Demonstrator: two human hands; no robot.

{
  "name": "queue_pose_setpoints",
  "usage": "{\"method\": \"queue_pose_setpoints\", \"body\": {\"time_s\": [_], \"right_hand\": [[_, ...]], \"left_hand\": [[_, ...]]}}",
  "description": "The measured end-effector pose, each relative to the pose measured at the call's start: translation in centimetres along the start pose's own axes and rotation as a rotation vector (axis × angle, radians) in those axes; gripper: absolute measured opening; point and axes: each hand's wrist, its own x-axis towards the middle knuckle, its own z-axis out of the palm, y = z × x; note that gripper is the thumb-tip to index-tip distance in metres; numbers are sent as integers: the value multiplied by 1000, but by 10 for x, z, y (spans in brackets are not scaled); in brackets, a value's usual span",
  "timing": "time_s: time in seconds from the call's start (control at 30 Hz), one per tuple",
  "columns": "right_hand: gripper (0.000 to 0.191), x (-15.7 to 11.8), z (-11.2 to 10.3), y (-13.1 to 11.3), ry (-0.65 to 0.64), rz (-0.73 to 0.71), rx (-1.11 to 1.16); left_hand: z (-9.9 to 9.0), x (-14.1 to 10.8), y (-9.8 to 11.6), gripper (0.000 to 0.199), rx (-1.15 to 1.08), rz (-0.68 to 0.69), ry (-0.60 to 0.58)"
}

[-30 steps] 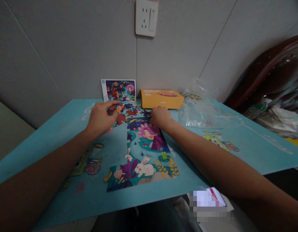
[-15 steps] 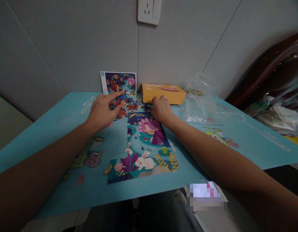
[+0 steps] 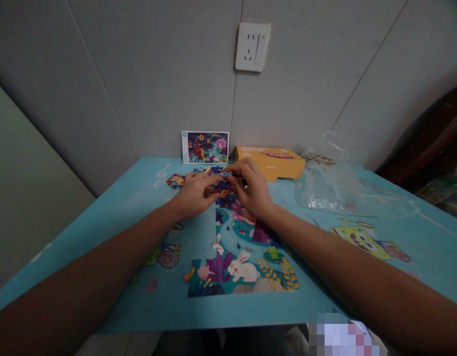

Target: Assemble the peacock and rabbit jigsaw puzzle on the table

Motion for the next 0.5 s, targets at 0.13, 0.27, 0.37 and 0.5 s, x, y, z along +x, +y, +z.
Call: {"method": "queue_pose_setpoints", "body": {"time_s": [0.13, 0.27, 0.37, 0.5], "right_hand": [[18, -1, 4, 3, 18, 16, 13], [25, -4, 8, 8, -24, 113, 30], [24, -6, 10, 10, -124, 125, 34], [35, -7, 10, 9, -110, 131, -3]], "left_hand": [[0, 0, 2, 35, -100, 46, 8], [-2, 0, 4, 30, -190, 47, -15], [0, 0, 3, 23, -212, 3, -1], [0, 3, -10, 31, -273, -254, 171]]}}
